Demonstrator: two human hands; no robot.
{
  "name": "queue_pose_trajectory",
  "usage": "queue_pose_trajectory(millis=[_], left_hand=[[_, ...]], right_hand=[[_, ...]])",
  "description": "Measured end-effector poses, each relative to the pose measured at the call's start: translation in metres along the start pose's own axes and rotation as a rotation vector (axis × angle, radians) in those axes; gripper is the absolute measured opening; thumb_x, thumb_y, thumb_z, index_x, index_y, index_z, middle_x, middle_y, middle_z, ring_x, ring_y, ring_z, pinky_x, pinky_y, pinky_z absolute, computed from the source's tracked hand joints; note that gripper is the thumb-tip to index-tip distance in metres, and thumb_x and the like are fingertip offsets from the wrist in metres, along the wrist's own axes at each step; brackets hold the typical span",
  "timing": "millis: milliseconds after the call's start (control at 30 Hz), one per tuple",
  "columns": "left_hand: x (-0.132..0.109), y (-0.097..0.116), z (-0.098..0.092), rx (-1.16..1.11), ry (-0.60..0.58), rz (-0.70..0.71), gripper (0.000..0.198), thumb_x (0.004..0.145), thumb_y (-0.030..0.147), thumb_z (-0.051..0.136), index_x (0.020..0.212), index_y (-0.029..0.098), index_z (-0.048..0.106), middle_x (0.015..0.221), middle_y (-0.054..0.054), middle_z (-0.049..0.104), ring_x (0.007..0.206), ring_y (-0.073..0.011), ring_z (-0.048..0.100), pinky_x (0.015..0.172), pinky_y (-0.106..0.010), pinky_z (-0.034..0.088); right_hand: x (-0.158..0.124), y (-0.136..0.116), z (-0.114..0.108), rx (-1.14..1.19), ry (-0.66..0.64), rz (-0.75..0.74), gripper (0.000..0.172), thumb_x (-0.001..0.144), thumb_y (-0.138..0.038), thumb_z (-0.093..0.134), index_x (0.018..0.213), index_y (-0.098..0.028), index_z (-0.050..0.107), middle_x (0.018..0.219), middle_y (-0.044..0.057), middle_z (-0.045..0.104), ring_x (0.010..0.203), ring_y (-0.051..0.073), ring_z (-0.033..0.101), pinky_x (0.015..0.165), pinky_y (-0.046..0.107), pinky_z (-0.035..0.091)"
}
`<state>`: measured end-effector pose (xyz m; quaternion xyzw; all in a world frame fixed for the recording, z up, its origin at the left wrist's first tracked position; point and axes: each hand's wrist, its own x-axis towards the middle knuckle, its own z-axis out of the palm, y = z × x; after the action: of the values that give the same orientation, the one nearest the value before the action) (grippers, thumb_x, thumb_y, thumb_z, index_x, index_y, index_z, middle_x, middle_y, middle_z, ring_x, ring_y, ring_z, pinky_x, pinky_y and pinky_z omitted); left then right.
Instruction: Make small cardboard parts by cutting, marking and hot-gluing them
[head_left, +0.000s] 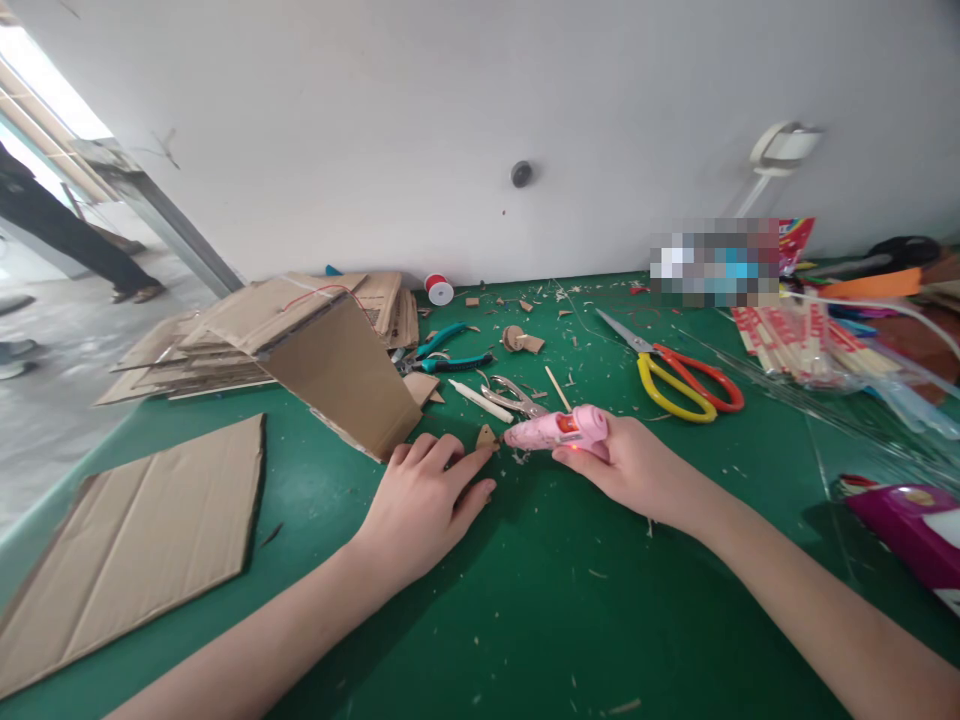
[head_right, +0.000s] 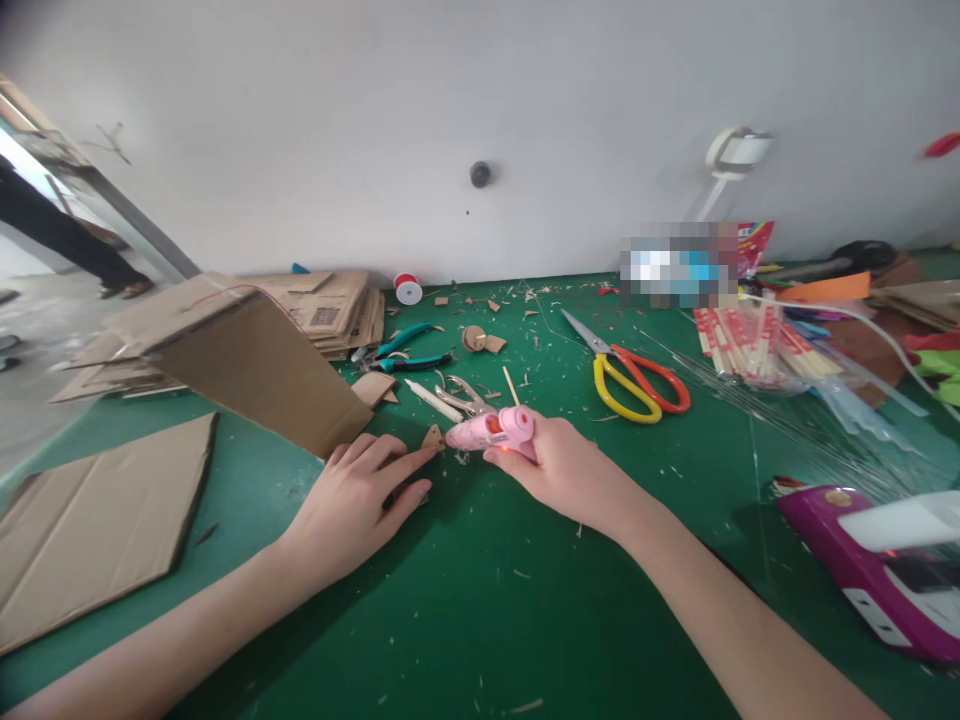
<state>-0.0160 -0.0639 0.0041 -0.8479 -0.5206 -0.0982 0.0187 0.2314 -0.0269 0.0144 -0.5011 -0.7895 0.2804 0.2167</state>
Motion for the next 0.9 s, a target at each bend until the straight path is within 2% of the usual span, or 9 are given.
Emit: queue_pose_trajectory(millis=[467,833,900], left_hand=[[0.000,0.000,0.001,0.004,0.003,-0.002,0.034,0.093,0.039,0.040,0.120,0.028,0.058,0.097,-0.005,0.060,0.089,-0.0226,0.054,0.075,-0.038,0.044],[0.000,0.000,0.001,-0.002,0.004,-0.005,0.034,0.093,0.039,0.040,0.119,0.028,0.059,0.097,-0.006,0.060,0.089,-0.0223,0.054,0.075,-0.037,0.044],[0.000,0.000,0.001,-0.007,0.000,-0.007,0.034,0.094,0.039,0.040,0.120,0.028,0.058,0.097,-0.005,0.060,0.090,-0.0224,0.054,0.075,-0.038,0.044]], right_hand=[[0.008,0.001,0.004,-0.020,-0.004,0.018,0.032,0.087,-0.048,0.048,0.100,-0.021,0.060,0.072,0.003,0.065,0.060,0.017,0.058,0.057,0.029,0.043],[-0.002,0.000,-0.005,0.016,-0.037,-0.003,0.025,0.087,-0.045,0.048,0.092,-0.023,0.061,0.059,-0.002,0.058,0.049,0.013,0.049,0.045,0.026,0.035],[-0.003,0.001,-0.005,-0.002,-0.008,-0.032,0.025,0.087,-0.044,0.049,0.090,-0.023,0.061,0.058,-0.002,0.057,0.048,0.013,0.049,0.045,0.026,0.035]])
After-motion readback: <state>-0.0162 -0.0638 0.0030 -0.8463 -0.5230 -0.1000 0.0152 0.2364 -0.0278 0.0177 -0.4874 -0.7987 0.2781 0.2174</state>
